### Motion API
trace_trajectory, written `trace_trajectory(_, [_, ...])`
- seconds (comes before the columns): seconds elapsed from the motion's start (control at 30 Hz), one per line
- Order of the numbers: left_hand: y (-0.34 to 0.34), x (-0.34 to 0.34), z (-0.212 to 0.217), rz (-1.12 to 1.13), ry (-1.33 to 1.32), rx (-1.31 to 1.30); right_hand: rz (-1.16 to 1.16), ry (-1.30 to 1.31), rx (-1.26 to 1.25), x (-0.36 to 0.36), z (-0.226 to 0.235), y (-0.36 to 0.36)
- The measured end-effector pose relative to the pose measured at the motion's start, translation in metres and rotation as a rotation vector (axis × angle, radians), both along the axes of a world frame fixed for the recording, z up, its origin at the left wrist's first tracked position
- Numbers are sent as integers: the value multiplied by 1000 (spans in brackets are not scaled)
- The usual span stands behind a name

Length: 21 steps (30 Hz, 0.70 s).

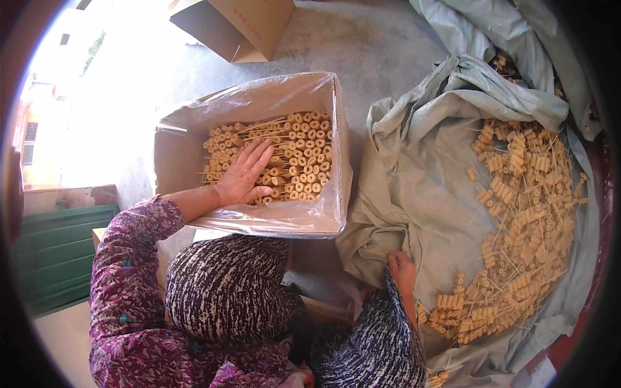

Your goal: The person slides cylindrical wooden beads onto thin sticks by hand and kemudian places the assembled skewers into a cardboard box.

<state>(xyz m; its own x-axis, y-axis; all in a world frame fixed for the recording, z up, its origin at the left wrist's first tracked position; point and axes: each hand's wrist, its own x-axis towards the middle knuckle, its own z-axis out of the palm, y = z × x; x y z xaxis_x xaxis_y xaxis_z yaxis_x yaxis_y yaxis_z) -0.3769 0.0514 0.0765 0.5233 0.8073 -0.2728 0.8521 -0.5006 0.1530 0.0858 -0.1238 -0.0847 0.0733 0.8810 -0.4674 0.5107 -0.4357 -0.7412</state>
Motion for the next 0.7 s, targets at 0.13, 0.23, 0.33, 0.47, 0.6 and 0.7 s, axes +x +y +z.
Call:
trace_trajectory(0.13, [-4,-1,6,-50,-22,-30,11,-66,36,2,-4,-1])
trace_trajectory(0.23, [-2,-1,2,-65,-50,-1,10,-69,30,5,-5,-3])
trace_trajectory(0.33, [3,-12,7,-35,-178,-51,13,-7,36,0,-4,-3])
trace_trajectory(0.47, [7,-24,22,126,-317,-100,7,-13,64,-7,2,-4])
trace_trajectory(0.6, [17,-18,56,400,-508,-161,19,50,155,-4,-8,-7])
trace_trajectory(0.7, [20,14,100,621,-630,-225,-5,80,269,5,-11,-5])
